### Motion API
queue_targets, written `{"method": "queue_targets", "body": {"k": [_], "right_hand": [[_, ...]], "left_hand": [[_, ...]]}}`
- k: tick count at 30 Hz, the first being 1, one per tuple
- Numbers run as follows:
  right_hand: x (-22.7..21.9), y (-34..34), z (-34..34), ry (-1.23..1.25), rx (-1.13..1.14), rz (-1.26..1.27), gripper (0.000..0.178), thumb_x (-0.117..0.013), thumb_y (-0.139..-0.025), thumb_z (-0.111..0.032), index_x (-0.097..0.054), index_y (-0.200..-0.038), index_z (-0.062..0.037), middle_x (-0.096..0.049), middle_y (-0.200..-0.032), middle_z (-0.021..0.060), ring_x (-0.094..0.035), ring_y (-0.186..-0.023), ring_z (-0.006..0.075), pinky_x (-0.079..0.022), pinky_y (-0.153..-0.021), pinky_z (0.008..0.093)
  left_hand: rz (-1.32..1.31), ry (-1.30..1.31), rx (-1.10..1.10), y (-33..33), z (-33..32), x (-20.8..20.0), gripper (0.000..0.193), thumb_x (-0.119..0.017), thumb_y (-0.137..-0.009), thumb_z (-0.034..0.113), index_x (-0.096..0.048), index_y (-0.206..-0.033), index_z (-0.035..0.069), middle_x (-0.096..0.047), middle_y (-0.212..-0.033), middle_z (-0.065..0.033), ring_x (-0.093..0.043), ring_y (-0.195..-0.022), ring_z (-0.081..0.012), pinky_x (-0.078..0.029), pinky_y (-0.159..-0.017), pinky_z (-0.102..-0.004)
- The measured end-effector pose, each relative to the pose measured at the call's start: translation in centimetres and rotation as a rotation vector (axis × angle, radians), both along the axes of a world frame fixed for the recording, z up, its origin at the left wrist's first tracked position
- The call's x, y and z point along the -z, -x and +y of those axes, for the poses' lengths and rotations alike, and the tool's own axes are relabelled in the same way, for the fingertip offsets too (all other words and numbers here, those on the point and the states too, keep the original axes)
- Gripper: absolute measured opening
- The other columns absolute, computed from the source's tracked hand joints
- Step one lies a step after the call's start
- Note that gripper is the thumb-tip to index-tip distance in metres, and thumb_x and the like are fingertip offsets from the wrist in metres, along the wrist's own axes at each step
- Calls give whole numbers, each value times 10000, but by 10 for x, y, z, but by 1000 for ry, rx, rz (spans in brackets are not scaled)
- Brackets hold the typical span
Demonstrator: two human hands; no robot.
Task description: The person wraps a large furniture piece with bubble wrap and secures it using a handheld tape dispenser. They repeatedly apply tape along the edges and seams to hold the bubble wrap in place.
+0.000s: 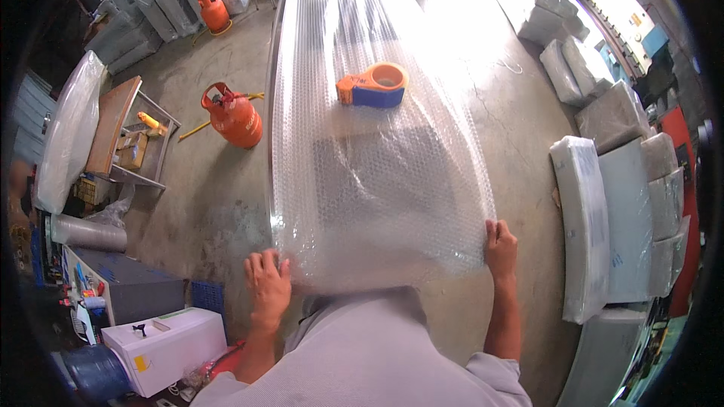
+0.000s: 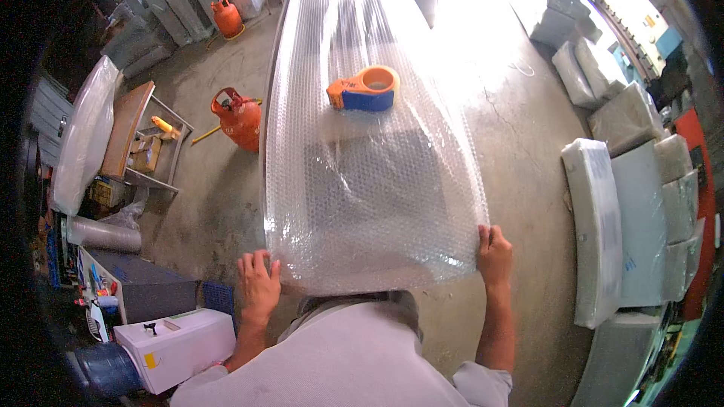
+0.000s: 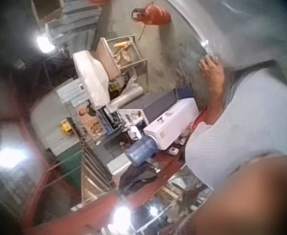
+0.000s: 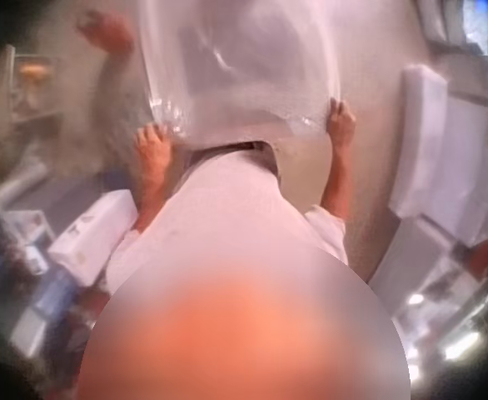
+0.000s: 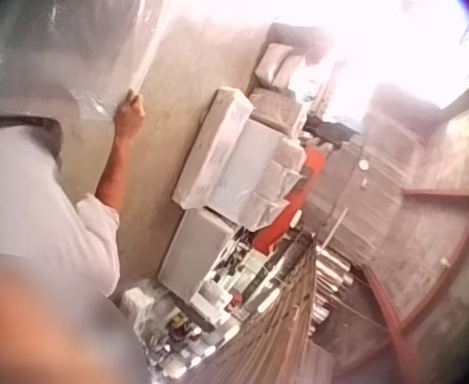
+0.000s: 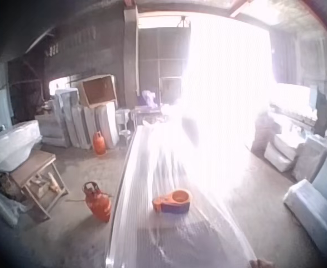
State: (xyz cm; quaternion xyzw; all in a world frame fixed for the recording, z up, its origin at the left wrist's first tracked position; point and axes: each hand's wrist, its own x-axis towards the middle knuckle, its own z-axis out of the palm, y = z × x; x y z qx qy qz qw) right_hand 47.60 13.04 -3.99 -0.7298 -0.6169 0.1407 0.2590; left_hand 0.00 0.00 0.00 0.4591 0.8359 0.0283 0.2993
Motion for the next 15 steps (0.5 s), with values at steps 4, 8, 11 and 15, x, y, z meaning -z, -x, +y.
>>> {"method": "queue_targets", "body": {"k": [4, 8, 11, 15], "right_hand": [[-3, -1, -3, -31, -28, 47, 407, -608, -1070, -349, -578, -877, 7, -601, -710, 244, -599, -616, 395, -481, -595, 456], [-2, -6, 0, -40, -50, 43, 391, -612, -1066, -339, -569, -883, 5, -600, -695, 245, -634, -641, 447, -483, -596, 496], [-19, 2, 2, 168, 8, -103, 319, -637, -1047, -308, -629, -967, 1, -661, -810, 241, -685, -771, 426, -520, -687, 500], [-66, 37, 37, -104, -69, -342, 329, -693, -1001, -282, -668, -1172, -2, -686, -1102, 242, -678, -1020, 424, -540, -871, 496]], "left_hand": [[312, -557, 518, -13, 43, -25, 787, -780, -878, 202, -414, -1571, 125, -350, -1555, -273, -344, -1485, -394, -296, -1215, -534], [95, -603, 786, -56, 88, 19, 825, -670, -957, 527, -362, -1622, 148, -241, -1683, -235, -224, -1570, -401, -201, -1262, -553], [126, -493, 831, -56, 74, 29, 940, -511, -953, 760, -279, -1669, 196, -143, -1738, -211, -116, -1614, -387, -126, -1287, -555], [110, -530, 750, -60, 55, 39, 1004, -551, -903, 798, -257, -1677, 231, -157, -1742, -178, -116, -1620, -350, -117, -1285, -580]]}}
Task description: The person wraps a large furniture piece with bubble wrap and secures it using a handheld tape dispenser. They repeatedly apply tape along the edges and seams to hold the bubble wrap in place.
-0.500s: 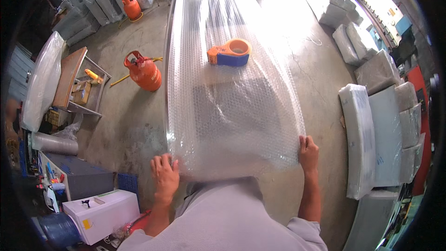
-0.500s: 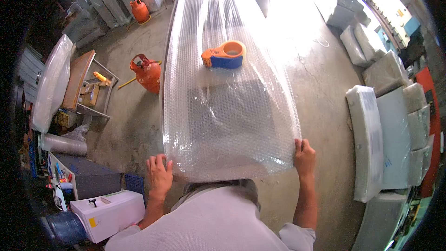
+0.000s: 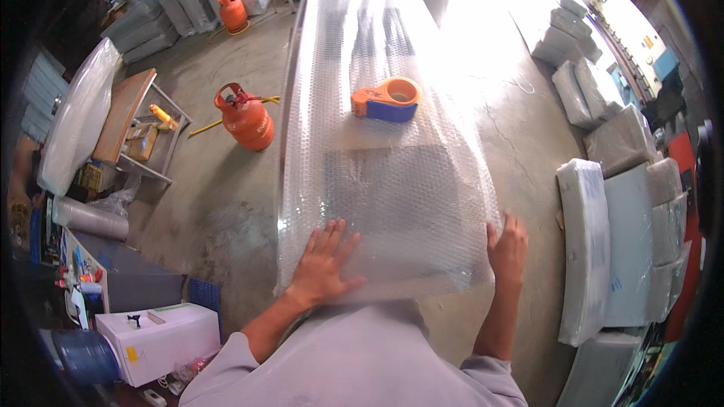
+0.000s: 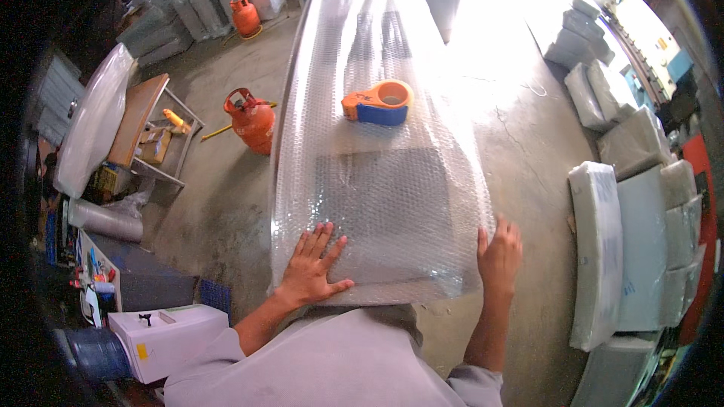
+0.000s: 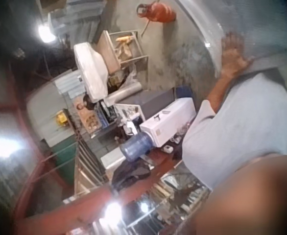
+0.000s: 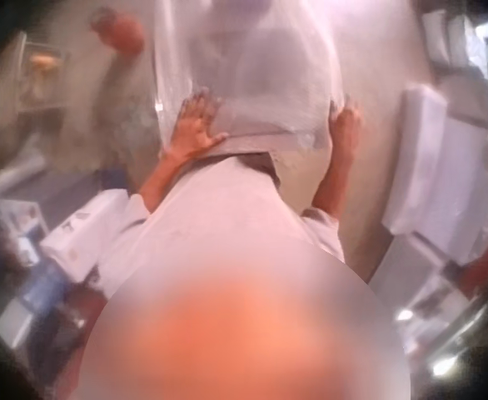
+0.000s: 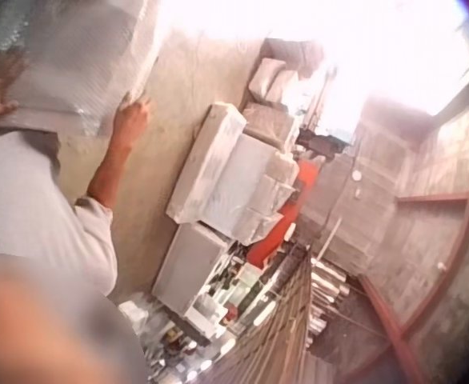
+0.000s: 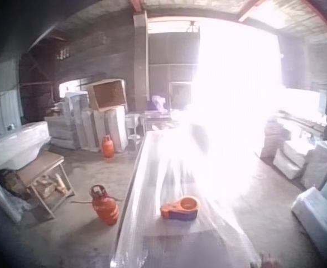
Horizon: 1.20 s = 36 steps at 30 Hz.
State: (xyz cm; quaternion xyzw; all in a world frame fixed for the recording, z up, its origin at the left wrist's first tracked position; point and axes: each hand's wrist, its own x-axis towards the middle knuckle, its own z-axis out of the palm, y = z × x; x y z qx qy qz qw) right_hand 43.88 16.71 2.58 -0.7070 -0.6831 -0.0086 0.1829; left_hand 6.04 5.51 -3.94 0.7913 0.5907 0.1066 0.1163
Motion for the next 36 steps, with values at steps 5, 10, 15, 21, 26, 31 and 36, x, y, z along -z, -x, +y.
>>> {"method": "queue_targets", "body": {"k": [5, 10, 15, 21, 26, 31, 36], "right_hand": [[-20, 113, 120, -189, -508, 235, 436, -738, -966, -286, -652, -1279, 6, -672, -1228, 239, -656, -1170, 389, -539, -974, 474], [2, 203, 209, -249, -692, 26, 697, -793, -912, -347, -518, -1458, -12, -595, -1415, 218, -583, -1332, 327, -370, -1162, 564], [29, 231, 242, -8, -545, -157, 658, -808, -891, -365, -558, -1386, -10, -660, -1334, 188, -606, -1295, 325, -305, -1175, 550], [-39, 210, 203, -11, -573, -219, 454, -805, -877, -400, -731, -1053, 11, -758, -892, 180, -752, -774, 326, -586, -812, 431], [-104, 137, 67, 455, -422, 690, 459, -734, -959, -434, -734, -1037, 18, -754, -917, 129, -737, -786, 191, -585, -706, 337], [-93, 136, -64, 902, 271, 1045, 453, -703, -998, -429, -715, -1002, 23, -713, -853, 83, -693, -741, 139, -559, -669, 289], [-69, 149, -100, 958, 507, 962, 530, -742, -945, -505, -728, -952, 25, -704, -822, 70, -640, -691, 117, -508, -631, 285]], "left_hand": [[2, -75, -30, 4, -9, 3, 972, -535, -904, 807, -305, -1662, 242, -206, -1733, -169, -156, -1613, -346, -120, -1276, -604], [-24, -44, -53, 3, -11, 1, 966, -514, -907, 814, -324, -1653, 231, -234, -1720, -188, -189, -1600, -370, -108, -1269, -625], [-102, -49, -36, 4, -10, -9, 903, -592, -925, 683, -369, -1630, 164, -249, -1698, -246, -213, -1585, -418, -125, -1257, -650], [67, 50, 153, 11, -13, -7, 898, -472, -973, 747, -237, -1683, 250, -44, -1763, -159, 13, -1626, -371, 16, -1261, -655], [50, 8, 405, 23, -15, 5, 863, -455, -992, 729, -236, -1683, 260, -27, -1771, -114, 95, -1625, -346, 76, -1256, -657], [-2, 14, 477, 32, -14, 1, 872, -502, -967, 723, -352, -1643, 192, -110, -1759, -133, 47, -1623, -383, 68, -1251, -677], [-69, 128, 505, 36, -19, 2, 880, -523, -950, 728, -400, -1621, 174, -156, -1749, -137, 20, -1620, -405, 52, -1249, -688]]}}
